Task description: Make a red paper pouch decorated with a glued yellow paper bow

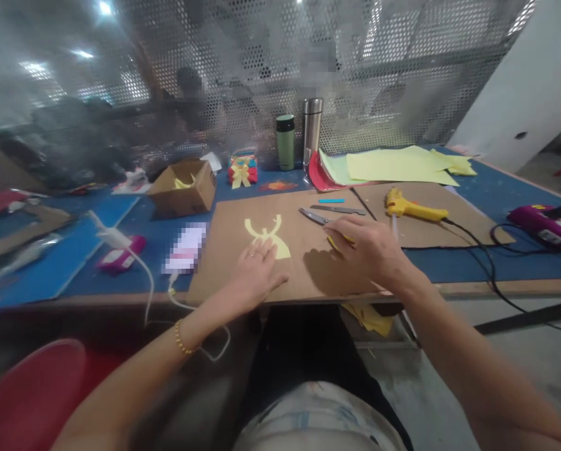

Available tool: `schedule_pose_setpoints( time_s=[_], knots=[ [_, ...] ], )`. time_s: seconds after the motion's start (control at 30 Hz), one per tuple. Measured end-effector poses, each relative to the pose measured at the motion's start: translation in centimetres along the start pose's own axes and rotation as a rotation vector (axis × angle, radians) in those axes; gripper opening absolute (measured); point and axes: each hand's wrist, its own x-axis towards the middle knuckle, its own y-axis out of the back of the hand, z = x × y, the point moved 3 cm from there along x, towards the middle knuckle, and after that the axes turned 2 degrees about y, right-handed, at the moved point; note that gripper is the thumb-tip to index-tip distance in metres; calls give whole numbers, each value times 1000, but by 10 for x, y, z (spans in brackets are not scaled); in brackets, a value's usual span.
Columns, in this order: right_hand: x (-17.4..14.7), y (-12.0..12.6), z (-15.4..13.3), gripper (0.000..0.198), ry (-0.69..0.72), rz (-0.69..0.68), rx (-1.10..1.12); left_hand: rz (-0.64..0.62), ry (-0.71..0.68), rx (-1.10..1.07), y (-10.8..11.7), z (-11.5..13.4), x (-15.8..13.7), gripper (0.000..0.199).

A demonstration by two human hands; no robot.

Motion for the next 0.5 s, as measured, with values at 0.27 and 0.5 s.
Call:
schedule_pose_setpoints(
  time_s=[0.27,0.5],
  knots=[
    [-7,12,20,31,-94,31,-89,-44,87,77,15,-35,3,63],
    [-4,24,43,34,-132,-110,-123,-27,122,131,34,-85,21,47]
  ],
)
